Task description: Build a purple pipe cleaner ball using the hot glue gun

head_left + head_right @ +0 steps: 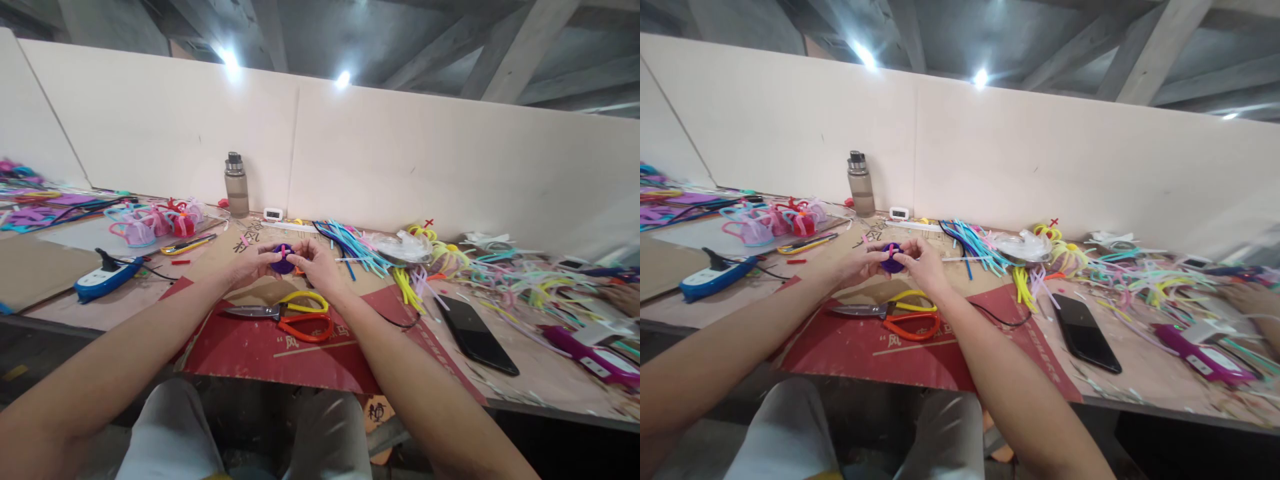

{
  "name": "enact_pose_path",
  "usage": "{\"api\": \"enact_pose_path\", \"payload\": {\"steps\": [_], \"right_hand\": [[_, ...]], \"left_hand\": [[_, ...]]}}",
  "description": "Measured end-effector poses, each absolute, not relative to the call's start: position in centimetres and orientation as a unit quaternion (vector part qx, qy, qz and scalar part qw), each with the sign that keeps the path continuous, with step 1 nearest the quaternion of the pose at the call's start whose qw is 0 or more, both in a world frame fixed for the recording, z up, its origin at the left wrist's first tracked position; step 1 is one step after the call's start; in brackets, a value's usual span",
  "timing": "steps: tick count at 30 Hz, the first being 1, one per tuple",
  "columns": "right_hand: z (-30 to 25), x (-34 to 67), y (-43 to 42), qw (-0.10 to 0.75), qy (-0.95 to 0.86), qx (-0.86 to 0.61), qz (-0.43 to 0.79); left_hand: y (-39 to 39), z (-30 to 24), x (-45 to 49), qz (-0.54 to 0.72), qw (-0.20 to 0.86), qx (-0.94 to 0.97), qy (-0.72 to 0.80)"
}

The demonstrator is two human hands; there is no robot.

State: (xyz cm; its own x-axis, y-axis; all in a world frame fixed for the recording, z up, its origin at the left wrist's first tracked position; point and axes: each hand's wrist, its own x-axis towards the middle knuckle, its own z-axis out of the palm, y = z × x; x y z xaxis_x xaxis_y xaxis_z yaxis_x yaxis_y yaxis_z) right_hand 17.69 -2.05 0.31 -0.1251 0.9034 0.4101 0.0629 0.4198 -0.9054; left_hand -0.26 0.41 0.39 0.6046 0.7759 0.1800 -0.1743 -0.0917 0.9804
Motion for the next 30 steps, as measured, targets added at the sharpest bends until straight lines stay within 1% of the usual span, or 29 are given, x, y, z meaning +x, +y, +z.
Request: {"api": "enact_pose_path", "payload": {"steps": [5, 10, 14, 18, 20, 26, 30], "right_hand": [[0.19, 17.87, -1.92, 0.514, -0.631, -0.378, 0.44], [0.08, 18.02, -1.78, 0.5, -0.638, -0.382, 0.443], [0.07, 17.89, -1.79, 0.513, -0.648, -0.401, 0.394], [0.33, 17.7, -2.27, 0.549, -0.659, -0.415, 0.303], [0.44, 17.65, -2.52, 0.548, -0.675, -0.414, 0.269], [0.08, 17.65, -2.52, 0.531, -0.712, -0.403, 0.22], [-0.16, 17.65, -2.39, 0.535, -0.714, -0.397, 0.215]], "left_hand": [[0.64, 0.38, -0.51, 0.341, 0.63, 0.655, 0.24], [1.04, 0.27, -0.77, 0.315, 0.608, 0.685, 0.248], [0.81, 0.41, -0.61, 0.33, 0.624, 0.655, 0.269], [0.81, 0.34, -0.32, 0.357, 0.68, 0.595, 0.236], [0.98, 0.23, -0.3, 0.369, 0.698, 0.571, 0.226], [1.35, 0.05, -0.4, 0.378, 0.706, 0.552, 0.233], [1.22, 0.15, -0.21, 0.371, 0.694, 0.572, 0.232]]}}
